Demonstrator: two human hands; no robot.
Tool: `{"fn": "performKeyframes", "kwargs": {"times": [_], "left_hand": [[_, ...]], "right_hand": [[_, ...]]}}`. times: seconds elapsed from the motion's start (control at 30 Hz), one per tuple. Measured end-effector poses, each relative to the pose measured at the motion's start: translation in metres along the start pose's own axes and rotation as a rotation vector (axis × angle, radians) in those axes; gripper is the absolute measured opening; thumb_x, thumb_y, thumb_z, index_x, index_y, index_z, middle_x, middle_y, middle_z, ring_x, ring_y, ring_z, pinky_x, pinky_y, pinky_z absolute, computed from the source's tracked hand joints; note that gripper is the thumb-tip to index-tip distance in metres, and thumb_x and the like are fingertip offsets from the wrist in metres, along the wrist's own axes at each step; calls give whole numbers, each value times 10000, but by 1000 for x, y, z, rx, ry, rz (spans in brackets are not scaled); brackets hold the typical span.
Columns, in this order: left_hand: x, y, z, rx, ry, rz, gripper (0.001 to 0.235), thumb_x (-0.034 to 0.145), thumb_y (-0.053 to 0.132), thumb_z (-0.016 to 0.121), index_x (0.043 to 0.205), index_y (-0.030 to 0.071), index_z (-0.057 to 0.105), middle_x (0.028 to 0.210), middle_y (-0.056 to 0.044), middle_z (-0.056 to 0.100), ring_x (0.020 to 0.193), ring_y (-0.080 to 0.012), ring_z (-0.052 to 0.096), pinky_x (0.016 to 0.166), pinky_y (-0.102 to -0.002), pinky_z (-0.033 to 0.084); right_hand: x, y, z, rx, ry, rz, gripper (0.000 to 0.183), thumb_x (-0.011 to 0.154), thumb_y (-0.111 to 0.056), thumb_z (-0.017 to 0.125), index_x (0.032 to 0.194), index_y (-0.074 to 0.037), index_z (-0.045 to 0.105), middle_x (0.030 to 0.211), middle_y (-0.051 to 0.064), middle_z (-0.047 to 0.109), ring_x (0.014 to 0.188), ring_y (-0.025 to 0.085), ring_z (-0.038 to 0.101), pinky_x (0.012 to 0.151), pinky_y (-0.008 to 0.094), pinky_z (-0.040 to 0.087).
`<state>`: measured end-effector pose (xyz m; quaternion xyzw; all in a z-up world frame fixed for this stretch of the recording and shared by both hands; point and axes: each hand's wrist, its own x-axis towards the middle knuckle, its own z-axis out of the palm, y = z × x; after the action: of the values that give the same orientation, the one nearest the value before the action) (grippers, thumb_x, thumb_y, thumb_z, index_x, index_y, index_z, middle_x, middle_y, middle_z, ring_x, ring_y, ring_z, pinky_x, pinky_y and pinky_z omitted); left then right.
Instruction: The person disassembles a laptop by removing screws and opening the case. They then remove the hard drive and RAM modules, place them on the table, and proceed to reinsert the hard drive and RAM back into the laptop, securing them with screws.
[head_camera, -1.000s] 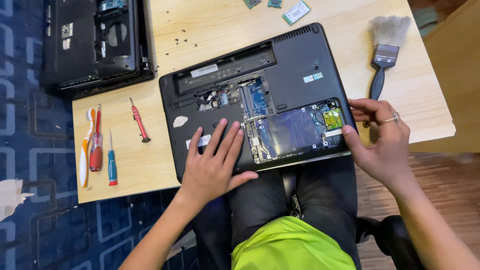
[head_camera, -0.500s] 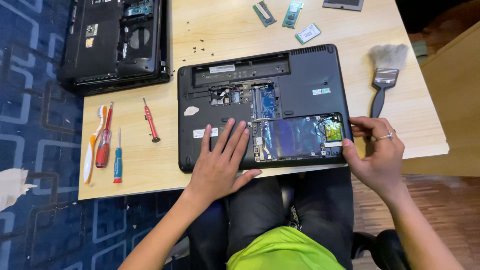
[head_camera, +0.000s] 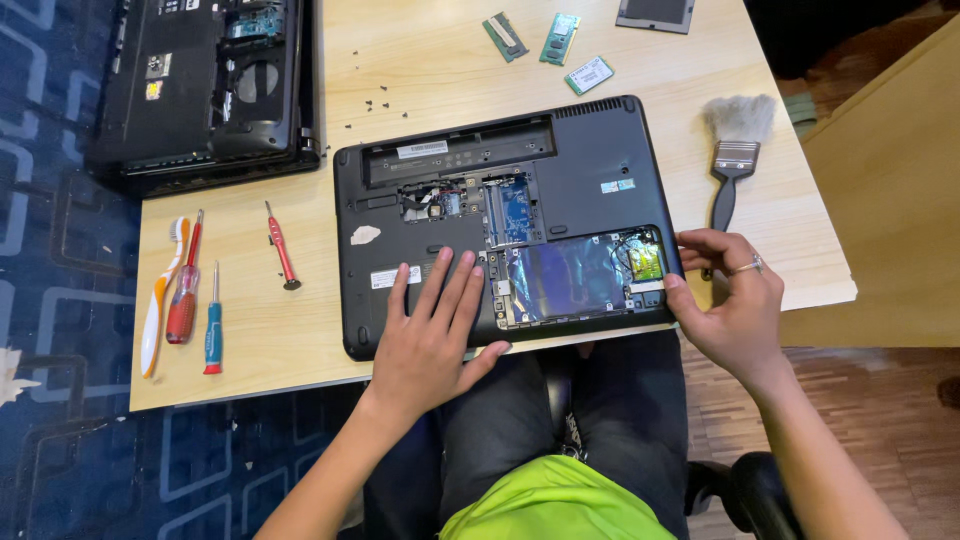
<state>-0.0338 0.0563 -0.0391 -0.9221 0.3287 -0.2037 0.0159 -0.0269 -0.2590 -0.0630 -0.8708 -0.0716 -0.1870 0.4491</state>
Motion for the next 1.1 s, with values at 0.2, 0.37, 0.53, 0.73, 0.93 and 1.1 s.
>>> {"fn": "performKeyframes", "kwargs": {"times": [0.2,0.37,0.53,0.73,0.93,1.1], "left_hand": [[-1,2,-3,-31,-20,-39,730,941,576,469,1405,13,445,1497,-134,404,1403,-306,356,1107,-554,282],[5,-4,-8,-59,-27,-50,701,939,567,465,1383,25,482,1488,-117,425,1403,-293,354,1104,-539,269],[43,-48,-17,-323,127,-119,321,991,328,467,1152,89,608,1115,-77,700,959,-268,675,741,-428,475],[126,-112,9,-344,162,-293,141,937,189,524,964,93,624,887,-54,707,686,-304,646,554,-451,476],[232,-120,90,-232,-41,-358,267,934,318,561,980,54,560,867,-101,623,768,-352,619,616,-497,493],[287,-120,127,-256,-305,-493,598,887,412,624,1331,91,385,1355,-105,437,1242,-336,406,866,-591,425]], "right_hand": [[-1,3,0,3,-7,-24,348,852,-74,657,1171,38,576,1065,156,623,886,206,626,866,298,508],[-3,4,0,-37,-2,-37,351,858,-81,662,1179,35,581,1078,154,629,906,216,632,879,313,510],[-4,2,-1,-52,-4,-6,341,869,-75,651,1189,23,583,1070,152,623,919,222,623,883,320,508],[-5,4,1,-89,10,-32,329,865,-86,647,1177,2,588,1055,149,619,904,222,633,867,324,507],[-4,3,3,-109,39,-57,313,847,-101,633,1148,-17,605,1013,135,621,875,205,636,844,307,509],[-2,8,3,-98,34,-62,335,827,-143,639,1141,-30,602,1018,117,630,849,188,643,834,292,518]]}}
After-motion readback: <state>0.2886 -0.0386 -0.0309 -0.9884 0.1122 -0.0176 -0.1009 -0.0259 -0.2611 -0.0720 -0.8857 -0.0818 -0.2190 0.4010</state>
